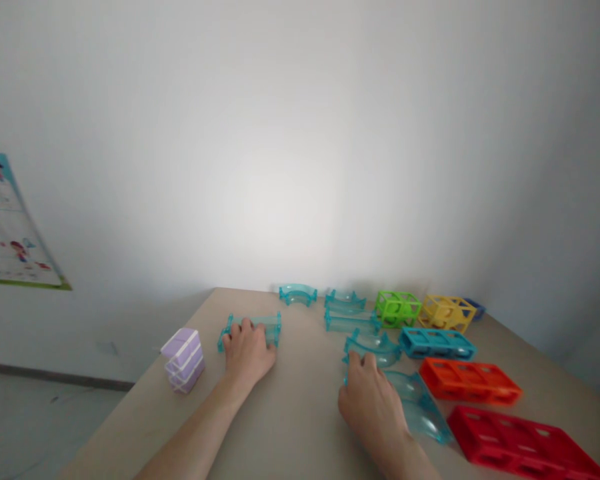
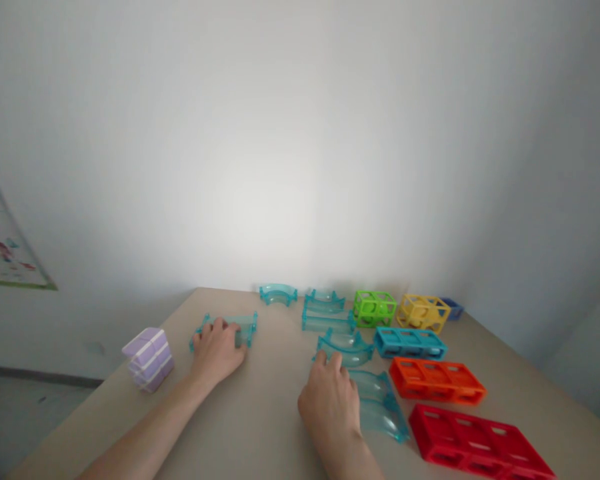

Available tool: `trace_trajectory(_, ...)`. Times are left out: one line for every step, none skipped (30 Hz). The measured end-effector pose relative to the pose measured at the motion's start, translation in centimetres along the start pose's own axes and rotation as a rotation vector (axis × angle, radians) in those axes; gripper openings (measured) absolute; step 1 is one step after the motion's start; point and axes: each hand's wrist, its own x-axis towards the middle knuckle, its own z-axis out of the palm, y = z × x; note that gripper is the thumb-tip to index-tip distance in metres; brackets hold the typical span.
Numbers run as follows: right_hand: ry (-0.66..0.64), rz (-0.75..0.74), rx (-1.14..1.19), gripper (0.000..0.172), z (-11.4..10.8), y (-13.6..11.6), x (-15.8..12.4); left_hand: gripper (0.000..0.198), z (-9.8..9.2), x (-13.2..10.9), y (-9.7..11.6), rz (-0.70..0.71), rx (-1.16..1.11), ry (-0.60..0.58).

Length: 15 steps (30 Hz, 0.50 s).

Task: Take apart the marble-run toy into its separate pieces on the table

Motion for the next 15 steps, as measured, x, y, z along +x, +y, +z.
trace_trajectory(-0.003,0.003,-0.005,0.038,0.0,0.0,0.0,0.037,-0.1,0.0,0.0,0.005,-0.005,-0.007)
trace_trajectory(0.001,0.007,-0.013,0.040,-0.1,0.1,-0.1,0.036,-0.1,0.0,0.1,0.011,-0.010,-0.014)
trace_trajectory(0.013,0.012,-0.023,0.042,-0.1,0.1,-0.1,0.036,-0.2,0.0,0.1,0.020,-0.016,-0.020)
trace_trajectory(0.040,0.012,-0.031,0.046,-0.2,0.1,-0.2,0.035,-0.2,0.0,0.1,0.031,-0.024,-0.025)
trace_trajectory(0.078,0.005,-0.030,0.051,-0.2,0.0,-0.3,0.035,-0.1,0.0,0.1,0.044,-0.032,-0.032)
trace_trajectory(0.129,-0.017,-0.008,0.056,-0.3,-0.2,-0.5,0.035,-0.1,-0.1,0.1,0.060,-0.041,-0.040)
trace_trajectory(0.183,-0.062,0.042,0.059,-0.4,-0.5,-0.7,0.036,-0.1,-0.1,0.1,0.080,-0.049,-0.047)
trace_trajectory(0.230,-0.135,0.122,0.059,-0.4,-1.0,-1.0,0.036,-0.1,-0.1,0.1,0.102,-0.056,-0.054)
trace_trajectory(0.262,-0.228,0.224,0.057,-0.4,-1.5,-1.3,0.036,-0.1,-0.2,0.2,0.126,-0.063,-0.061)
trace_trajectory(0.275,-0.328,0.337,0.052,-0.2,-2.2,-1.7,0.036,-0.1,-0.2,0.2,0.152,-0.069,-0.069)
trace_trajectory(0.264,-0.422,0.444,0.048,0.0,-3.0,-2.0,0.035,-0.2,-0.3,0.3,0.177,-0.075,-0.078)
trace_trajectory(0.232,-0.478,0.534,0.044,0.4,-3.8,-2.3,0.034,-0.3,-0.3,0.4,0.201,-0.081,-0.089)
trace_trajectory(0.189,-0.502,0.603,0.042,0.9,-4.6,-2.6,0.034,-0.3,-0.4,0.5,0.224,-0.088,-0.100)
trace_trajectory(0.150,-0.489,0.655,0.038,1.5,-5.3,-2.8,0.033,-0.4,-0.4,0.6,0.243,-0.093,-0.108)
trace_trajectory(0.117,-0.454,0.688,0.035,2.1,-6.0,-2.8,0.032,-0.4,-0.4,0.7,0.256,-0.096,-0.111)
